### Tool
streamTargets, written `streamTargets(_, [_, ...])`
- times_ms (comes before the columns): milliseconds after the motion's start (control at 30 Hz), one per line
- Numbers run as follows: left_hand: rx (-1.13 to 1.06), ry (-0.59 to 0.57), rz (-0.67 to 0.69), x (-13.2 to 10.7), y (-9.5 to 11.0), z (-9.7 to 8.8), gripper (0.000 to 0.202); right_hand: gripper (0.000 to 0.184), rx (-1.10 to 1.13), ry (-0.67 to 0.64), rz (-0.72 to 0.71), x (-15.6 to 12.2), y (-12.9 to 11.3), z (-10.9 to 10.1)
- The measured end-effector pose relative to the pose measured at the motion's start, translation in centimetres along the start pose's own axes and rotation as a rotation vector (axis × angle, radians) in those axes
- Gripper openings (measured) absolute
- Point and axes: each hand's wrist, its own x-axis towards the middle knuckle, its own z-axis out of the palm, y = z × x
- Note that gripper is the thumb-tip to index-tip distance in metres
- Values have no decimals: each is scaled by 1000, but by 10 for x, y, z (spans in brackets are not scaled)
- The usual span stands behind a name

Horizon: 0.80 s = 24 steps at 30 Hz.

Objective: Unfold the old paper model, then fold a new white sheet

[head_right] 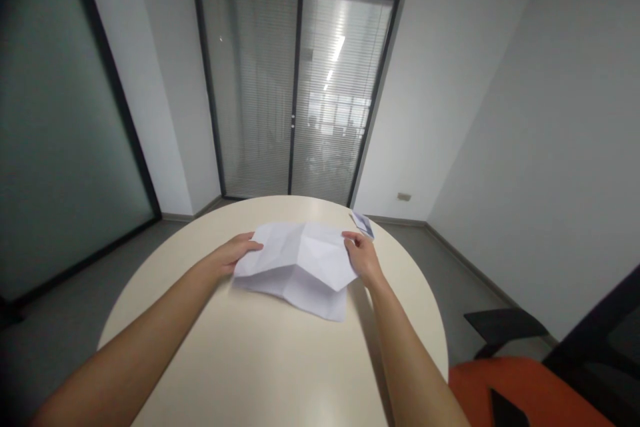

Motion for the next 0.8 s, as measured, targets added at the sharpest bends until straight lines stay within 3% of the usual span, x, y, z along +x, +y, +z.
streamTargets(100, [259,240,114,8,-9,-9,45,58,151,-164,198,-8,-10,-1])
streamTargets(167, [456,379,210,15,-16,-12,48,77,171,-283,194,-16,-19,-5])
streamTargets(233, [626,401,266,21,-23,-14,44,102,165,-387,190,-23,-26,-9])
streamTargets(300, [774,403,297,24,-27,-16,41,114,120,-448,202,-28,-32,-14])
streamTargets(367, [914,395,309,25,-28,-17,36,109,43,-469,207,-31,-37,-18])
streamTargets(567, [1165,379,270,22,-27,-20,33,68,-154,-628,211,-33,-43,-25])
streamTargets(800, [1320,421,154,11,-26,-16,37,74,-308,-675,340,-33,-42,-20])
